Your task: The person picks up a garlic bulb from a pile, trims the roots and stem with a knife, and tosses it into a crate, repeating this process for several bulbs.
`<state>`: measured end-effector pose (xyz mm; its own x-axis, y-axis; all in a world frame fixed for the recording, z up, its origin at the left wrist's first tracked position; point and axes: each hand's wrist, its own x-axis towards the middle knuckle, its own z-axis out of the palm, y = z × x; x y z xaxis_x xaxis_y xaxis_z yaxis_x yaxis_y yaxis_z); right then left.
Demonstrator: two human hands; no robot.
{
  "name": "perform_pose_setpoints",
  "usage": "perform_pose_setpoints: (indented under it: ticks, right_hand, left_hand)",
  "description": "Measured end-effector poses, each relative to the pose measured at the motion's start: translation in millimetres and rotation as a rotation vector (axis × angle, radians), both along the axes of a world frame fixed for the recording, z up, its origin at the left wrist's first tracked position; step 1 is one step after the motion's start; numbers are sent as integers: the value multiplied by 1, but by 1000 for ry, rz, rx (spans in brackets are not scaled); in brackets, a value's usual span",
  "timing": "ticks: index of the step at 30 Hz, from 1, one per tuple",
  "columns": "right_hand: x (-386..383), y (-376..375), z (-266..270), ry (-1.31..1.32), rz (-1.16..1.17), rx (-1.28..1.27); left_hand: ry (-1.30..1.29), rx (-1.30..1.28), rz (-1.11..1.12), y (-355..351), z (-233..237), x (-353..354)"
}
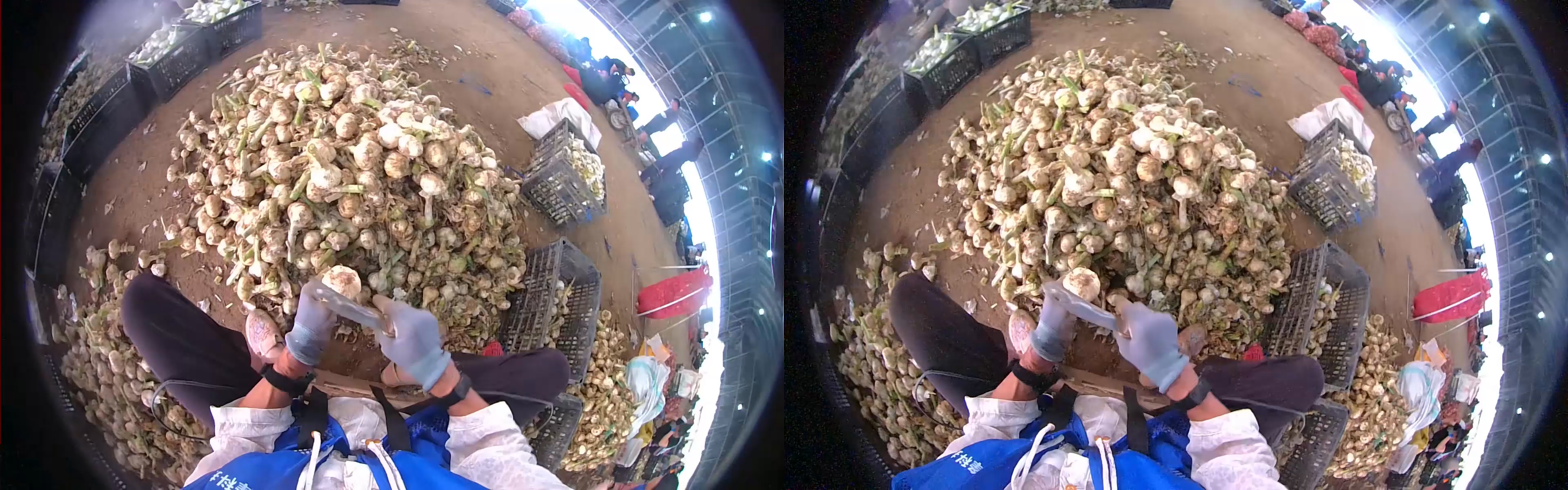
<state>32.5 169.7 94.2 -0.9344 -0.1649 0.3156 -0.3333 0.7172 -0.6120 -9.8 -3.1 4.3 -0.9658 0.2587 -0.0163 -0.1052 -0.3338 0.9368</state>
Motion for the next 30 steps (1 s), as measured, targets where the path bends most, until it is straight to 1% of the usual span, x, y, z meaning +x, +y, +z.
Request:
perform_pose_setpoints:
  ticks: [1, 2, 3, 4, 5, 6, 7, 8, 9, 11, 13, 15, 16, 17, 18, 19, 20, 21, 22, 23, 25, 26, 27, 29, 30]
  right_hand:
    - [-5, 3, 10, 21, 44, 206]
    - [-7, 5, 17, 36, 88, 411]
    - [-9, 4, 21, 29, 78, 406]
    - [-12, 4, 23, 29, 101, 485]
    - [-13, 3, 24, 29, 129, 564]
    - [-13, 2, 23, 38, 144, 597]
    - [-13, 0, 22, 36, 150, 592]
    - [-13, -1, 22, 36, 151, 617]
    - [-13, -3, 21, 35, 150, 643]
    - [-12, -4, 21, 37, 148, 649]
    - [-13, -2, 18, 38, 143, 661]
    - [-16, 2, 8, 86, 161, 606]
    - [-19, 8, -1, 83, 164, 606]
    - [-24, 17, -11, 93, 146, 546]
    - [-26, 22, -15, 103, 129, 486]
    - [-25, 26, -18, 98, 132, 484]
    - [-24, 31, -18, 84, 152, 484]
    - [-23, 34, -19, 68, 168, 487]
    - [-23, 34, -23, 85, 160, 488]
    - [-22, 32, -21, 83, 158, 492]
    - [-19, 25, -15, -2, 145, 525]
    - [-18, 24, -16, -21, 146, 549]
    - [-17, 23, -14, -23, 146, 548]
    - [-12, 20, -6, -119, 147, 574]
    - [-9, 16, -3, -122, 152, 577]
  left_hand:
    - [-4, -4, -16, 3, -20, 4]
    - [139, -187, 21, 11, 2, 8]
    - [286, -369, 62, 14, 13, 10]
    - [255, -424, 82, 13, -5, 9]
    - [250, -429, 79, 11, -1, 10]
    - [200, -351, 69, 9, 4, 10]
    - [150, -274, 62, 7, 12, 10]
    - [141, -217, -12, 6, 30, 11]
    - [135, -221, -12, 7, 28, 12]
    - [12, -100, -13, 11, 21, 13]
    - [37, -113, -31, 12, 20, 10]
    - [65, -59, -134, 11, 13, 10]
    - [61, -59, -131, 9, 1, 12]
    - [63, -19, -138, 6, -18, 17]
    - [64, 20, -144, 5, -18, 19]
    - [58, 19, -141, 4, -16, 20]
    - [105, -115, -143, 6, 7, 18]
    - [152, -248, -149, 9, 18, 16]
    - [-2, -167, -162, 8, 14, 18]
    - [-3, -162, -166, 7, 7, 16]
    - [312, -519, -185, 1, -7, 15]
    - [249, -485, -177, 0, -8, 15]
    - [248, -486, -178, -3, -7, 13]
    - [426, -717, -379, -10, -7, 12]
    - [264, -479, -352, -4, -24, 21]
